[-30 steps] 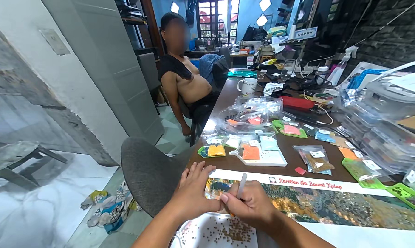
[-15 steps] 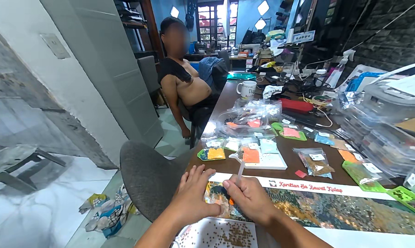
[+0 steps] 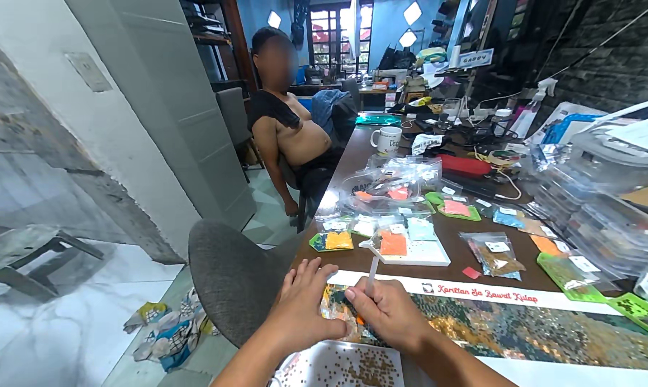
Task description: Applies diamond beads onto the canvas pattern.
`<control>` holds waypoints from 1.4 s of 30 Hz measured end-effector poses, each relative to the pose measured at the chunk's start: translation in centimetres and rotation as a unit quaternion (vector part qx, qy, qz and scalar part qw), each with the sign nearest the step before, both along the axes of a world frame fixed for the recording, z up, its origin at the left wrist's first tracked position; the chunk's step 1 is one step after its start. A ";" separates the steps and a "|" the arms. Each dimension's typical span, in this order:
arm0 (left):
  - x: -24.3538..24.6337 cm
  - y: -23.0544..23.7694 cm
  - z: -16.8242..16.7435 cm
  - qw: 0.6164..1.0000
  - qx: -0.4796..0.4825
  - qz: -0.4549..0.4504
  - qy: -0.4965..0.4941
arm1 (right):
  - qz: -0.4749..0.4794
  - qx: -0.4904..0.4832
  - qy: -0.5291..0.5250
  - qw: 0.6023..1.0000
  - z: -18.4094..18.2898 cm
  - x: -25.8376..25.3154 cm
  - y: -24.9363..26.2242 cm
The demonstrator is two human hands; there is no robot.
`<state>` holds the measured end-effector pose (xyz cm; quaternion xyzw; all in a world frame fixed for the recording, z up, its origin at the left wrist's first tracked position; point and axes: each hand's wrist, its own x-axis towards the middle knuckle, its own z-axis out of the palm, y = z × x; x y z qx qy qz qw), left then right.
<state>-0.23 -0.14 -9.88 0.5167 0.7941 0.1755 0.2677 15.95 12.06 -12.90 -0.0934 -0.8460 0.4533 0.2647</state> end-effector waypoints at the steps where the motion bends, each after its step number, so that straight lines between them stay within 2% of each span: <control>1: 0.0 0.0 0.0 1.000 -0.001 0.000 0.001 | 0.002 -0.003 -0.003 1.000 0.0 0.0 0.0; 13: 0.0 0.0 0.1 1.000 -0.006 -0.001 0.005 | -0.005 -0.009 -0.024 1.000 0.3 -0.1 -0.1; 20: 0.1 0.0 0.1 1.000 -0.003 0.000 0.006 | 0.004 0.046 0.148 0.988 -0.3 0.1 -0.5; 23: 0.1 0.0 0.0 1.000 0.001 0.000 0.007 | 0.033 0.063 0.184 0.980 -0.1 0.3 -1.0; 29: 0.2 -0.1 0.1 1.000 0.005 -0.004 0.010 | 0.075 0.115 0.170 0.976 -0.3 0.6 -1.1; 42: 0.0 -0.1 0.0 1.000 0.011 -0.008 0.010 | 0.099 0.127 0.159 0.974 -0.5 0.6 -1.0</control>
